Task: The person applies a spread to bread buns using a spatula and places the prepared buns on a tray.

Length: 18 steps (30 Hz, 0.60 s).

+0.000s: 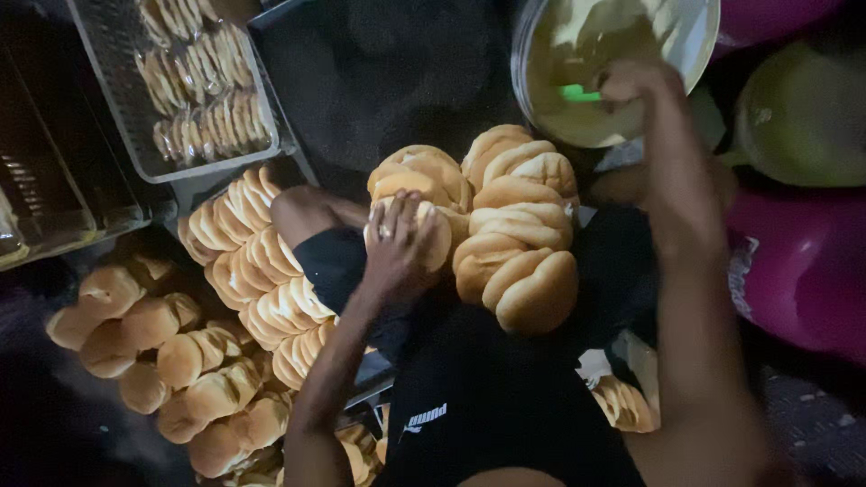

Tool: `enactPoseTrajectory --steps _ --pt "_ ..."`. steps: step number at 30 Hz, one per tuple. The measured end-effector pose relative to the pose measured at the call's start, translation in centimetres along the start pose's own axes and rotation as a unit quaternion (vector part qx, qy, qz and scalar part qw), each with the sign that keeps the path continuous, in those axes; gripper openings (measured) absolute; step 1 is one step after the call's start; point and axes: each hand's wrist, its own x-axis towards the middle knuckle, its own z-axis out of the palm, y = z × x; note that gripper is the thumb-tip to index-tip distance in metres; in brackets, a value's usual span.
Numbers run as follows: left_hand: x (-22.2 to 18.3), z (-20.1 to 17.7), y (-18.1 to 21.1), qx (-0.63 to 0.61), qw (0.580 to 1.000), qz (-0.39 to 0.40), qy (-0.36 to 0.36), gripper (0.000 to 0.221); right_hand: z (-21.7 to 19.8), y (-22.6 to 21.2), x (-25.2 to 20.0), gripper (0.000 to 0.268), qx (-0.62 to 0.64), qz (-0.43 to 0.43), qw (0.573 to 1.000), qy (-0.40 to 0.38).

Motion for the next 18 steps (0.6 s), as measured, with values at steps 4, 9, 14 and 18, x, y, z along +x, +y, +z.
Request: enactPoseTrajectory --steps 4,9,14,18 --pt "1.5 -1.7 -4.6 -0.293 0.952 -0.001 -0.083 0.083 -2.3 -0.6 -7.0 0.048 0.041 -0.100 0.992 0.066" --pt "4.8 -1.2 -5.3 -0.680 0.618 -0.393 0.025 0.055 -5.0 -6.6 -15.2 0.043 0.186 -0.260 0.942 0.098" --pt "10.5 -0.2 -3.6 -0.772 0.351 -0.530 0.024 0.058 -4.4 -14.7 -18.9 0.022 0.185 -0.499 0.813 0.235" --pt "11.7 0.7 -1.7 -0.885 0.236 -0.400 0.041 0.057 -4.0 -17.4 -19.7 0.019 -0.112 -0.576 0.710 0.390"
